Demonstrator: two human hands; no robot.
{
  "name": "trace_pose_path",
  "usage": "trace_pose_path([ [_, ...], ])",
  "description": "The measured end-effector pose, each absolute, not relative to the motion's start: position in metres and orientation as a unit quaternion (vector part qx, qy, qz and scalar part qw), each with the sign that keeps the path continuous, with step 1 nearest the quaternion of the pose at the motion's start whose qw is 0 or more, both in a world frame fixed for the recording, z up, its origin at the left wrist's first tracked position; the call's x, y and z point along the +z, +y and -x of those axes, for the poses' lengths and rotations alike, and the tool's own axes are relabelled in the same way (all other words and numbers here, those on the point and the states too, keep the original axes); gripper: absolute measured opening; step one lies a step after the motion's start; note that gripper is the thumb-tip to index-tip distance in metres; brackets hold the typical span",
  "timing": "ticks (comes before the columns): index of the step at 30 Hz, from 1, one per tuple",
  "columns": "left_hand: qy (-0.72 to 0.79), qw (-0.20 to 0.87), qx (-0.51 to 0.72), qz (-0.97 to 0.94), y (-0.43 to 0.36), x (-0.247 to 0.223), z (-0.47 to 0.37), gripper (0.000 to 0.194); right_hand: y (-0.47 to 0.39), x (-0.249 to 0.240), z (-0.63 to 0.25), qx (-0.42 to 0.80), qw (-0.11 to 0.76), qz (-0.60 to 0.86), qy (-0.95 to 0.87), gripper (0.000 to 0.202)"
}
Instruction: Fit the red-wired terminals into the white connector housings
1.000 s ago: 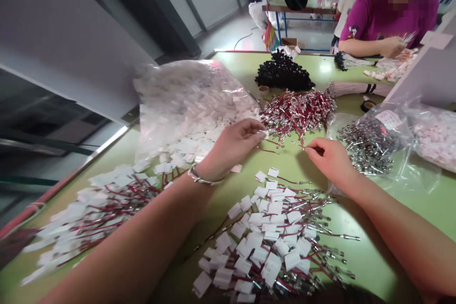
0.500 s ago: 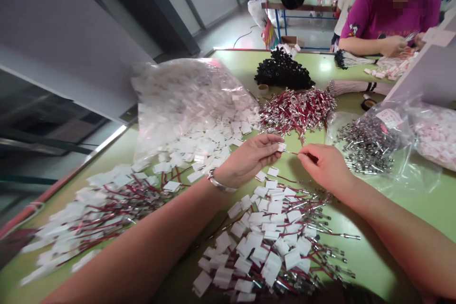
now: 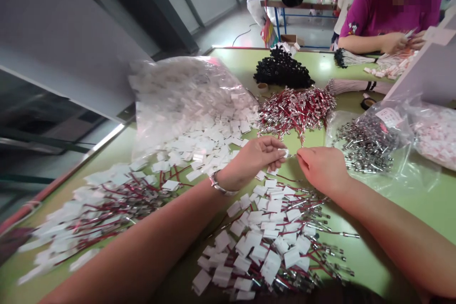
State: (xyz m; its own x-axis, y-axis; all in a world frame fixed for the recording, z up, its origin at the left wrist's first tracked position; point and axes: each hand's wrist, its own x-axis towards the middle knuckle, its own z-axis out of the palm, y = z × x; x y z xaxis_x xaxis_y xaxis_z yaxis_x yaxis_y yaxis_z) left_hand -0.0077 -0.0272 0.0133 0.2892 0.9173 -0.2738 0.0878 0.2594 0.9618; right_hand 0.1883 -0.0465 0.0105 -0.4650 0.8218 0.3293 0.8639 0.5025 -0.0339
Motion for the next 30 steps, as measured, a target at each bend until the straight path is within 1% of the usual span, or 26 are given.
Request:
trace_pose_path([
  [3,0.482,0.648,0.345,-0.479,-0.028,0.011,0.005,0.015,-0.048,0.009,-0.187,-0.109,0.166,0.466,-0.862,0.031],
  [6,0.473,0.665,0.344,-0.464,-0.028,0.008,0.002,0.017,-0.05,0.007,-0.183,-0.124,0.16,0.458,-0.866,0.03],
  [8,0.463,0.671,0.344,-0.465,-0.028,0.006,0.001,0.019,-0.049,0.006,-0.181,-0.1,0.165,0.475,-0.859,0.028],
  [10,0.453,0.68,0.349,-0.459,-0.029,0.005,0.001,0.02,-0.049,0.005,-0.18,-0.051,0.179,0.487,-0.853,0.026],
  [13,0.439,0.704,0.343,-0.442,-0.03,0.005,0.004,0.019,-0.048,0.004,-0.181,0.032,0.186,0.478,-0.858,0.023],
  [15,0.434,0.712,0.336,-0.438,-0.03,0.005,0.005,0.018,-0.048,0.004,-0.181,0.059,0.18,0.47,-0.862,0.023],
  [20,0.433,0.697,0.34,-0.46,-0.032,0.001,0.004,0.016,-0.05,0.004,-0.18,0.045,0.154,0.476,-0.865,0.024],
  [23,0.42,0.707,0.344,-0.454,-0.032,0.003,0.006,0.018,-0.049,0.006,-0.181,0.03,0.141,0.476,-0.868,0.026],
  [27,0.399,0.735,0.319,-0.447,-0.03,0.007,0.01,0.022,-0.043,0.008,-0.187,0.041,0.149,0.441,-0.884,0.028],
  [30,0.408,0.728,0.312,-0.453,-0.03,0.005,0.009,0.024,-0.042,0.007,-0.187,0.046,0.157,0.437,-0.884,0.029],
])
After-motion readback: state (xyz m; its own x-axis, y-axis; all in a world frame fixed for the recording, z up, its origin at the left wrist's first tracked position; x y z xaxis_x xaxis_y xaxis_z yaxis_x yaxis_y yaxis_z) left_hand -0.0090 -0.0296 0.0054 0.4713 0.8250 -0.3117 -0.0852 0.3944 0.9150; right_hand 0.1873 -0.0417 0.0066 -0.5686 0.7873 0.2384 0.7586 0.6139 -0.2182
